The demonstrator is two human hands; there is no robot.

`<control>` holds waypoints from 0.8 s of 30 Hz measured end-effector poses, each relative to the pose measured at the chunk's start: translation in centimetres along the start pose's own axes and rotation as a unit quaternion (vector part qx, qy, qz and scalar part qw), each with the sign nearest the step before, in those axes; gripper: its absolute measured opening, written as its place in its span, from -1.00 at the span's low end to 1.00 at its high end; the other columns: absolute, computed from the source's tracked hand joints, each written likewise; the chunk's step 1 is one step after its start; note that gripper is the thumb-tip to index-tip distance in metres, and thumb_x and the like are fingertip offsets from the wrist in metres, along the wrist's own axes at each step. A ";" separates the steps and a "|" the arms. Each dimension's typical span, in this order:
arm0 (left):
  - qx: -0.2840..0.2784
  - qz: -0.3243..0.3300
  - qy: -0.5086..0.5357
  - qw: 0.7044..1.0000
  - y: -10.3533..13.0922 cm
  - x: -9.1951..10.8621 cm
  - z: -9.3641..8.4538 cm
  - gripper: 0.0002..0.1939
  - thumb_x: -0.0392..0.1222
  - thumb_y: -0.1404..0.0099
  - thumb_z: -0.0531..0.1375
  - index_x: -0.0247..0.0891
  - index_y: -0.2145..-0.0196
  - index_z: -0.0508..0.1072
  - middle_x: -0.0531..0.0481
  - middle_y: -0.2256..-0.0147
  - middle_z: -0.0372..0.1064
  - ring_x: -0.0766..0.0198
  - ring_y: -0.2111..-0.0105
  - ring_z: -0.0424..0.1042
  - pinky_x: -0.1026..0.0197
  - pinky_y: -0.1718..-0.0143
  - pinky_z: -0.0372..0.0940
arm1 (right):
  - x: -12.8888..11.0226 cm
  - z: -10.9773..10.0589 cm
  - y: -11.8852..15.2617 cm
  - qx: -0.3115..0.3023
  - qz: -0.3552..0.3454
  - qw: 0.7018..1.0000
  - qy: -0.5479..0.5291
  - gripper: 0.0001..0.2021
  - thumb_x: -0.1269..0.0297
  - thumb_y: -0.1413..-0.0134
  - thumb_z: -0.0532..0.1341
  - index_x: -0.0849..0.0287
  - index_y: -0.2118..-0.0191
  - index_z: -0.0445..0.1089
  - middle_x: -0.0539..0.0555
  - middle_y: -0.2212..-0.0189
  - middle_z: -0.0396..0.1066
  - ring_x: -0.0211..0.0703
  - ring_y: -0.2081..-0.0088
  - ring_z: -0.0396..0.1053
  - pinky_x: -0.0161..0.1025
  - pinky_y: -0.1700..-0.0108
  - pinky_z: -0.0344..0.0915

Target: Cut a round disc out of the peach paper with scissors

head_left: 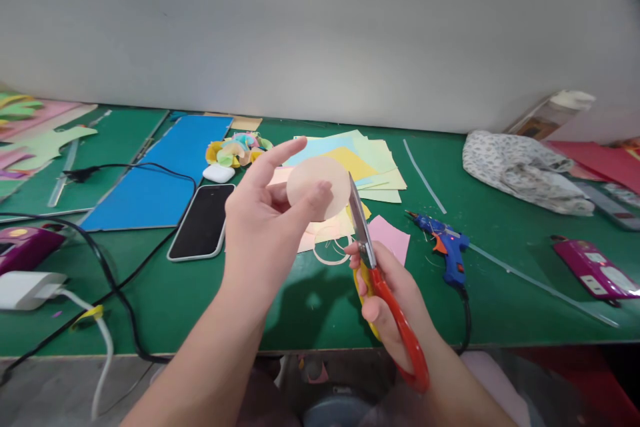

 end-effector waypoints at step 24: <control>-0.079 0.069 0.020 0.994 -0.8 -0.6 -0.1 -0.49 -0.25 -0.13 0.53 -0.11 -0.06 0.68 0.18 0.55 0.59 0.41 0.62 0.44 0.41 0.59 0.39 | 0.8 -0.2 -0.6 -0.009 0.059 0.998 -0.011 0.02 -0.69 0.33 0.34 -0.04 -0.16 0.60 0.12 0.10 0.46 -0.14 0.37 0.44 -0.25 0.40 0.46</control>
Point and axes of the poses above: each hand's wrist, its own y-axis away from the middle knuckle, its own z-axis out of the palm, x = y × z, the point moved 5 cm from there along -y, towards the middle knuckle
